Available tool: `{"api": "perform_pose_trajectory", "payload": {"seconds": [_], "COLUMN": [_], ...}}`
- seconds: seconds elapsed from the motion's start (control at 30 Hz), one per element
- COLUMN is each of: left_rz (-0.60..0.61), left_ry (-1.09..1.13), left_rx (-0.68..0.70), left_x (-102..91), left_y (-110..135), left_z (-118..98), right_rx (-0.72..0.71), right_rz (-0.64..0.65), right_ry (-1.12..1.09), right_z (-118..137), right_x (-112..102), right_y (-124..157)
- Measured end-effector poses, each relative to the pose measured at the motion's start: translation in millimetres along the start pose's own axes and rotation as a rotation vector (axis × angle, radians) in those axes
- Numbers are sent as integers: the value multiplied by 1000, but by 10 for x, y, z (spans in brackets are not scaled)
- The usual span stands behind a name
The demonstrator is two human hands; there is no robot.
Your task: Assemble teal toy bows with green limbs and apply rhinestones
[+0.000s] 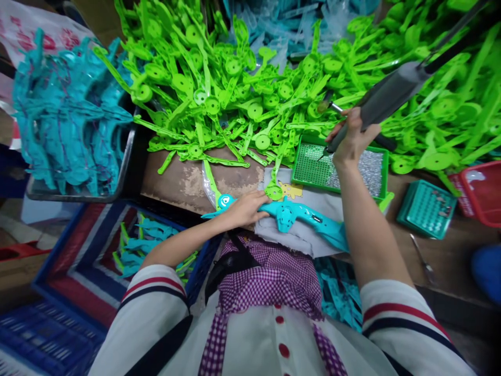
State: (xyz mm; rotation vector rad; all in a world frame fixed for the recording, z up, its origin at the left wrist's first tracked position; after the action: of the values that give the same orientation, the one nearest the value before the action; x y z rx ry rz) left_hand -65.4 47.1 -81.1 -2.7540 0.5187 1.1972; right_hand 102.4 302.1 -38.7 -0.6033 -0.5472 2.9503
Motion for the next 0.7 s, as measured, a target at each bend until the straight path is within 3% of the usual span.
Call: {"api": "perform_pose_trajectory", "payload": {"seconds": [0.17,0.3,0.4,0.5,0.6,0.7], "left_rz": [0,5,30,39,41,35], "left_ry": [7,15,16,18,22,30], "left_rx": [9,-6,-21,-44,-56,-50], "left_x": [-9,-5,14,17,9,-5], "left_y": [4,-1,-18,-34,-38,-38], "left_z": [-13,-21,-21,-17,-25,-41], "right_rx": [-22,-79,-113,-116,-70,-26], "right_rz": [-80,20,217,367,351,325], "right_ry": [-47,-76,-49,-254,-499,-572], "right_z": [315,662,812,865,880,901], "right_x": [-322,-600,-500,-270,-149,-112], "right_y": [39,531,1070,1434,1519,1503]}}
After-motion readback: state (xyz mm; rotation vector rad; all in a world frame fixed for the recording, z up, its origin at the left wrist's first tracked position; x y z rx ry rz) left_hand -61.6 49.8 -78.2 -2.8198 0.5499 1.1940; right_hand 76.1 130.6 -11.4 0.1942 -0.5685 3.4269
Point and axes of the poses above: each hand's wrist, its own y-axis away from the middle knuckle, its own x-axis out of the palm, z = x × y, the point moved 5 cm from there along -y, towards the middle knuckle, and after that the axes turned 9 degrees about y, right-handed, at the moved point
